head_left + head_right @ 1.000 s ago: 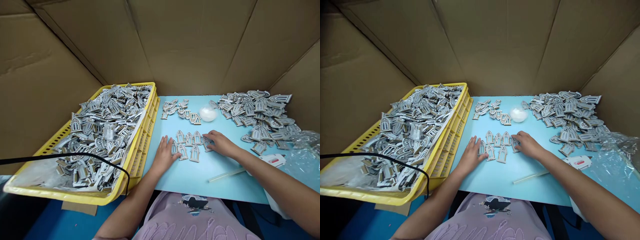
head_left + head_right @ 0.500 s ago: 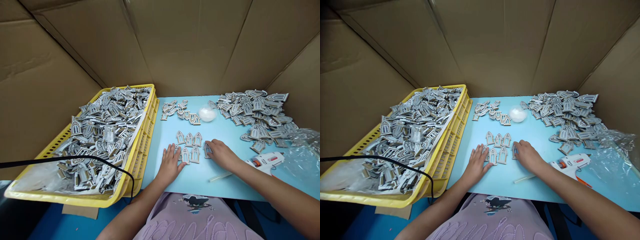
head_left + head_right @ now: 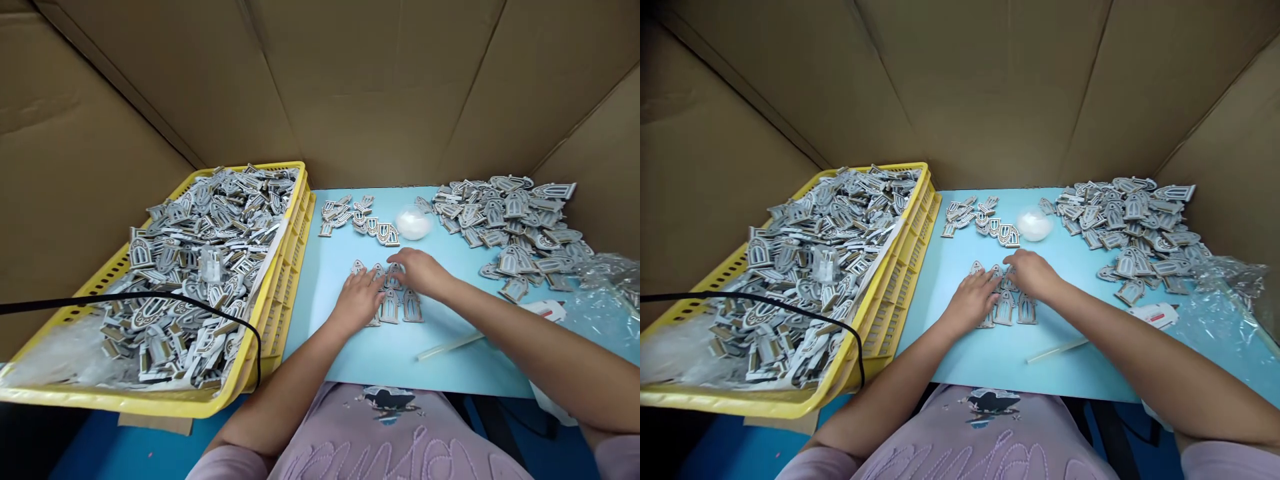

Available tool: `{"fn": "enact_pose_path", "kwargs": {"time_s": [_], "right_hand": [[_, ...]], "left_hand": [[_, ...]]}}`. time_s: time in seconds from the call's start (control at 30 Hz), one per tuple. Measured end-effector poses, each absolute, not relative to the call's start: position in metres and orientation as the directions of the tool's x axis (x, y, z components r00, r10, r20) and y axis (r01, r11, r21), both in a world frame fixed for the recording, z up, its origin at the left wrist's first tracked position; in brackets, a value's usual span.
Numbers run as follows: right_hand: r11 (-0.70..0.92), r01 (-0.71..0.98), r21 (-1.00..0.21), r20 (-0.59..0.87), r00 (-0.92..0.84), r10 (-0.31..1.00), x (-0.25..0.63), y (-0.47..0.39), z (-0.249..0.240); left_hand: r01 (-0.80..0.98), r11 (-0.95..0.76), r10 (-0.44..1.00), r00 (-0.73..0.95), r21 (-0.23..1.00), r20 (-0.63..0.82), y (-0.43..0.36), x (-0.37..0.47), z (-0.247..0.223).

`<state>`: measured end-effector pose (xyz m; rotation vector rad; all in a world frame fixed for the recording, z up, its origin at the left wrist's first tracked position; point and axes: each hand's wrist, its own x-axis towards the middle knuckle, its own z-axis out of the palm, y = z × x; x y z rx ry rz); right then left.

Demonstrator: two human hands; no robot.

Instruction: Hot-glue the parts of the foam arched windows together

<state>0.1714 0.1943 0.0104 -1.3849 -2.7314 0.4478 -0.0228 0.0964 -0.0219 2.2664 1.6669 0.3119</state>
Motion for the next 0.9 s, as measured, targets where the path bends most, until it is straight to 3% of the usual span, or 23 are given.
{"fn": "enact_pose_path", "kwargs": {"time_s": [0.17, 0.37, 0.57, 0.9], "right_hand": [[0.631, 0.722, -0.284, -0.102, -0.677, 0.729, 0.158, 0.176, -0.014], [0.662, 0.679, -0.317, -0.062, -0.711, 0.7, 0.157, 0.183, -0.01], [0.536, 0.796, -0.281, 0.012, -0.556, 0.831, 0.162, 0.221, -0.004], [0.432, 0.885, -0.174, -0.12, -0.455, 0.882, 0.163, 0.219, -0.015]], "left_hand": [[0.877, -0.296, 0.948, 0.317, 0.379, 0.006, 0.088, -0.038, -0.022], [0.881, -0.317, 0.943, 0.333, 0.352, 0.017, 0.087, -0.05, -0.023], [0.909, -0.282, 0.958, 0.282, 0.306, 0.044, 0.085, -0.05, -0.025], [0.926, -0.264, 0.964, 0.243, 0.272, 0.107, 0.097, -0.031, -0.007]]}}
